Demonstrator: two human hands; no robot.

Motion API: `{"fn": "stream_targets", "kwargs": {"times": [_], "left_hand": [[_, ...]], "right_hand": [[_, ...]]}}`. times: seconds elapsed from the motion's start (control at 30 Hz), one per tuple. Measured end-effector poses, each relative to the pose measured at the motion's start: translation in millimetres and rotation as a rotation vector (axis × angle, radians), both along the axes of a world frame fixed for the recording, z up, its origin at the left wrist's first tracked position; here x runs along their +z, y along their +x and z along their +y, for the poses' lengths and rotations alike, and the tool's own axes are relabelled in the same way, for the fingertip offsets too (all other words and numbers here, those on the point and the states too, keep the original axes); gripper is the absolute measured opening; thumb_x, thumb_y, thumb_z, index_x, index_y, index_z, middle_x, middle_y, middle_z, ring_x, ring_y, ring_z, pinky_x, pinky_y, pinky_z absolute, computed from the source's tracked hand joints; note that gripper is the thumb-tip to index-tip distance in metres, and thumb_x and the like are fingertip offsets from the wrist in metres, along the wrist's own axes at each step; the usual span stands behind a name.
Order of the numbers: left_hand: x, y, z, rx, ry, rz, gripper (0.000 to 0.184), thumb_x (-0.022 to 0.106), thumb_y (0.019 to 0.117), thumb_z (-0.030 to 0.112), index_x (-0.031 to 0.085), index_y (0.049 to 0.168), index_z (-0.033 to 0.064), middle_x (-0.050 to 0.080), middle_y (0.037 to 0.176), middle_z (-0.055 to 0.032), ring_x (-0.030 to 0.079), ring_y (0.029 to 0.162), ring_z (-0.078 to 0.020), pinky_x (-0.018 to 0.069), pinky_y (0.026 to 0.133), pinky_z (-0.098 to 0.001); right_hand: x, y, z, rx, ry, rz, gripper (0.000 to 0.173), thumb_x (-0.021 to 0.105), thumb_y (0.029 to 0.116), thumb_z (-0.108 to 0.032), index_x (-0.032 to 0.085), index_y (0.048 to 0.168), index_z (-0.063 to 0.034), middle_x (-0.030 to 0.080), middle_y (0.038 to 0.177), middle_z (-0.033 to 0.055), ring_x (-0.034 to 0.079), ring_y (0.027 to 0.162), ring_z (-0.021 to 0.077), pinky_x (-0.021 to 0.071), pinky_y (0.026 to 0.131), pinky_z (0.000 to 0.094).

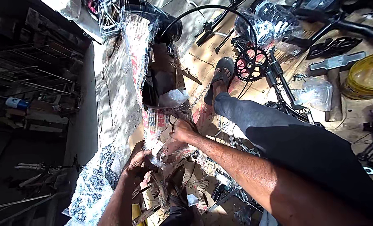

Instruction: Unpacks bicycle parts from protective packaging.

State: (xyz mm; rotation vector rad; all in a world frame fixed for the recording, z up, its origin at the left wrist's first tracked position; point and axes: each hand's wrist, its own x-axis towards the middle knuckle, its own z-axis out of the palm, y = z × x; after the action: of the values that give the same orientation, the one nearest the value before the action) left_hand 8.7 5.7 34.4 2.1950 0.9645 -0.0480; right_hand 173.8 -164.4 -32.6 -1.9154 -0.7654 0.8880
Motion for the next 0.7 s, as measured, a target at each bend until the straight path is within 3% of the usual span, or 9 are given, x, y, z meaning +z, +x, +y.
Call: {"fn": "stream_targets", "kwargs": {"times": [0.1,0.17,0.2,0.27,0.33,0.37,0.47,0.57,0.7], "left_hand": [[-0.9,1.1,-0.3,-0.005,-0.021,0.006,0.047,0.064,0.0764,0.008,0.059,0.123,0.0059,0.070,0.093,-0.0024,0.067,0.078,-0.0068,0.0572,0.069,-0.0268],[1.1,-0.9,-1.4,0.030,-0.047,0.057,0.052,0.060,0.0878,0.004,0.050,0.139,0.0059,0.067,0.109,-0.0077,0.064,0.090,-0.0111,0.0544,0.079,-0.0314],[0.4,-0.7,-3.4,0.047,-0.043,0.062,0.051,0.057,0.0910,0.003,0.047,0.141,0.0075,0.066,0.110,-0.0069,0.064,0.090,-0.0094,0.0545,0.080,-0.0295],[-0.3,-2.4,-5.9,0.081,-0.053,0.066,0.055,0.057,0.0904,0.006,0.045,0.144,0.0126,0.067,0.112,-0.0057,0.065,0.091,-0.0095,0.0553,0.079,-0.0294],[-2.0,-3.8,-4.1,0.082,-0.065,0.065,0.067,0.063,0.0836,0.013,0.042,0.147,0.0149,0.067,0.113,-0.0071,0.065,0.093,-0.0126,0.0558,0.078,-0.0335],[-3.2,-4.3,-1.9,0.067,-0.056,0.068,0.070,0.065,0.0800,0.015,0.043,0.146,0.0149,0.067,0.113,-0.0061,0.065,0.093,-0.0116,0.0558,0.078,-0.0328],[-3.1,-2.7,1.5,0.047,-0.030,0.087,0.061,0.064,0.0817,0.011,0.048,0.141,0.0110,0.066,0.111,-0.0067,0.064,0.093,-0.0115,0.0542,0.079,-0.0326],[-6.0,-1.4,6.1,0.017,-0.031,0.058,0.056,0.062,0.0805,0.007,0.050,0.135,0.0058,0.067,0.104,-0.0053,0.064,0.087,-0.0079,0.0544,0.077,-0.0282],[-6.9,-2.3,7.3,0.006,-0.072,0.034,0.053,0.061,0.0779,0.011,0.053,0.130,0.0089,0.067,0.100,-0.0001,0.063,0.084,-0.0040,0.0538,0.075,-0.0248]], "right_hand": [[1.3,4.2,-1.2,0.018,0.022,0.006,0.033,0.075,0.0890,-0.036,0.073,0.098,-0.0042,0.070,0.108,0.0189,0.066,0.106,0.0350,0.0512,0.088,0.0575],[-7.1,2.9,2.3,0.063,0.085,0.024,0.034,0.076,0.0886,-0.038,0.077,0.100,-0.0061,0.072,0.106,0.0172,0.067,0.103,0.0338,0.0522,0.088,0.0583],[-8.3,2.4,3.1,0.075,0.103,0.032,0.033,0.076,0.0884,-0.038,0.078,0.100,-0.0068,0.072,0.103,0.0163,0.068,0.101,0.0330,0.0524,0.086,0.0582],[-7.1,0.2,4.9,0.077,0.106,0.054,0.030,0.077,0.0874,-0.035,0.077,0.096,-0.0066,0.071,0.098,0.0156,0.068,0.095,0.0322,0.0524,0.081,0.0571],[-2.8,-1.2,5.1,0.097,0.082,0.040,0.027,0.076,0.0880,-0.032,0.076,0.096,-0.0061,0.071,0.100,0.0160,0.067,0.096,0.0323,0.0527,0.082,0.0562],[-1.1,-2.9,4.9,0.109,0.071,0.017,0.025,0.075,0.0886,-0.030,0.076,0.098,-0.0066,0.071,0.101,0.0159,0.067,0.098,0.0322,0.0526,0.083,0.0560],[-2.0,-5.6,8.3,0.138,0.071,-0.034,0.026,0.073,0.0882,-0.029,0.076,0.102,-0.0076,0.071,0.106,0.0161,0.067,0.103,0.0335,0.0522,0.086,0.0577],[-2.8,-1.7,7.1,0.152,0.123,-0.005,0.026,0.073,0.0889,-0.030,0.077,0.102,-0.0073,0.072,0.103,0.0150,0.067,0.101,0.0321,0.0523,0.085,0.0572],[0.2,-7.8,5.9,0.117,0.096,0.048,0.023,0.075,0.0873,-0.024,0.075,0.099,-0.0044,0.070,0.104,0.0173,0.067,0.101,0.0338,0.0524,0.084,0.0581]]}}
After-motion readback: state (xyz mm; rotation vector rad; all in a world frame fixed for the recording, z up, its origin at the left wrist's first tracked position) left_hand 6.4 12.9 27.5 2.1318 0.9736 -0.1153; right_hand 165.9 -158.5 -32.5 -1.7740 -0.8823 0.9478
